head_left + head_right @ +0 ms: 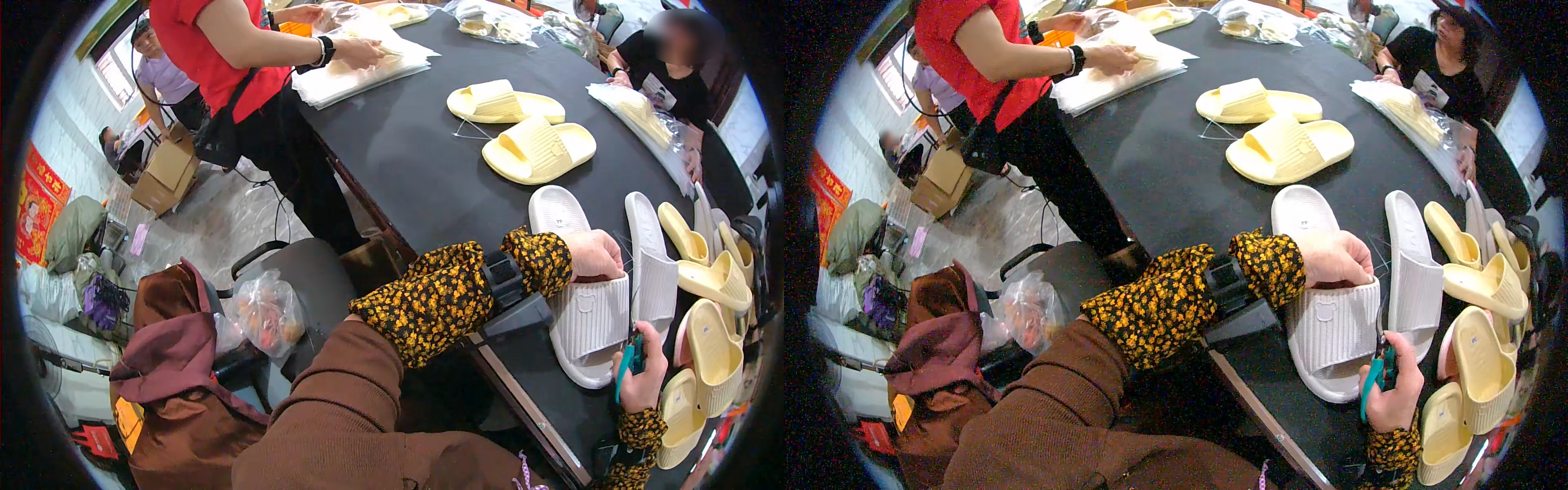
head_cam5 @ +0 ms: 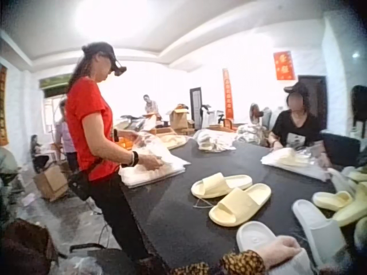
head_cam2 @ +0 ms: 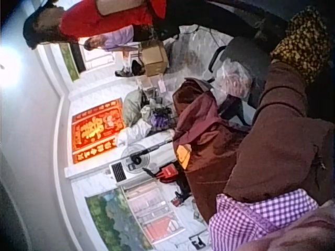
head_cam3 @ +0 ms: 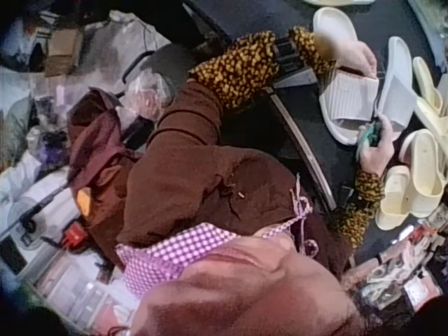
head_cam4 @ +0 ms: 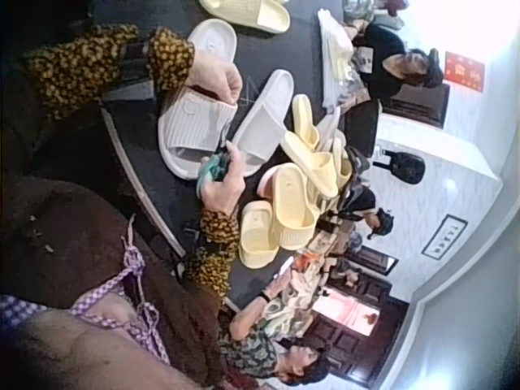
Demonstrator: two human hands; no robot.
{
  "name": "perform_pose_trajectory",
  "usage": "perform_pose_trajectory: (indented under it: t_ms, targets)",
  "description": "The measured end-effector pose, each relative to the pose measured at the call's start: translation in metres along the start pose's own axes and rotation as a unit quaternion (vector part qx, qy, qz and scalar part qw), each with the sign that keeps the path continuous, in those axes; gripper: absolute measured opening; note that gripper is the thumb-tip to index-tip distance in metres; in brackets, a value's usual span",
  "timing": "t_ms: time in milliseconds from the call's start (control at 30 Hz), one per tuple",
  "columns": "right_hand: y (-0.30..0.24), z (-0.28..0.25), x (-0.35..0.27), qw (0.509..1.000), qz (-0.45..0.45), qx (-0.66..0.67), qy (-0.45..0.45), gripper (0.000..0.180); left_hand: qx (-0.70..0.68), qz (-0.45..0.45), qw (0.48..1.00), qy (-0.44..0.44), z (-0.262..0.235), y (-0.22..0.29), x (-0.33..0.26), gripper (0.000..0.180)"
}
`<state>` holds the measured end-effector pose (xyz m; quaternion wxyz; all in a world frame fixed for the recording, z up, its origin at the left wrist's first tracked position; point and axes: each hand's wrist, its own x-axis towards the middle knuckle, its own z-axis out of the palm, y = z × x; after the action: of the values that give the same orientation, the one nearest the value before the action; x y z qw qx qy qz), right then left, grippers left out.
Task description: Trim loose threads or excess material from finished sandals using scissors.
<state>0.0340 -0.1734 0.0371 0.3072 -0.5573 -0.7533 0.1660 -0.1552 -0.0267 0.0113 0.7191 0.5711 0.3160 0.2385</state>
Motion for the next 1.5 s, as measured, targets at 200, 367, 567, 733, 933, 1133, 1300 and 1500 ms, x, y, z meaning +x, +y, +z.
perform_pose_trajectory:
  t_ms: [200,367,567,733,933,1133,1300,1500]
  targets:
    - [0.002,0.000,-0.004,0.981,0.084,0.168,-0.051,0.050,0.059,0.016,0.998,0.017,-0.001,-0.001,0.002,0.011]
    - [-0.001,-0.004,-0.004,0.976,0.084,0.181,-0.084,0.050,0.023,0.003,0.999,0.044,0.000,0.003,0.003,0.007]
    - [-0.002,-0.005,-0.001,0.988,0.054,0.120,-0.086,0.049,-0.176,-0.023,0.984,0.031,-0.005,0.003,-0.003,0.010]
    - [0.012,-0.006,-0.001,0.995,0.057,0.074,-0.027,0.048,-0.287,-0.036,0.957,-0.008,-0.008,0.004,-0.003,0.010]
    - [0.024,-0.007,0.000,0.993,0.074,0.092,-0.024,0.048,-0.307,-0.005,0.951,0.025,-0.003,-0.001,0.005,0.006]
    - [0.020,-0.004,0.003,0.993,0.075,0.090,-0.022,0.048,-0.226,0.016,0.973,0.035,-0.001,-0.004,0.006,0.006]
    - [0.020,-0.007,0.003,0.990,0.106,0.088,-0.023,0.048,-0.215,0.003,0.976,0.032,0.002,-0.003,0.010,0.006]
    - [0.031,-0.008,0.004,0.991,0.082,0.102,-0.012,0.048,-0.201,0.011,0.978,0.046,0.000,-0.002,0.007,0.006]
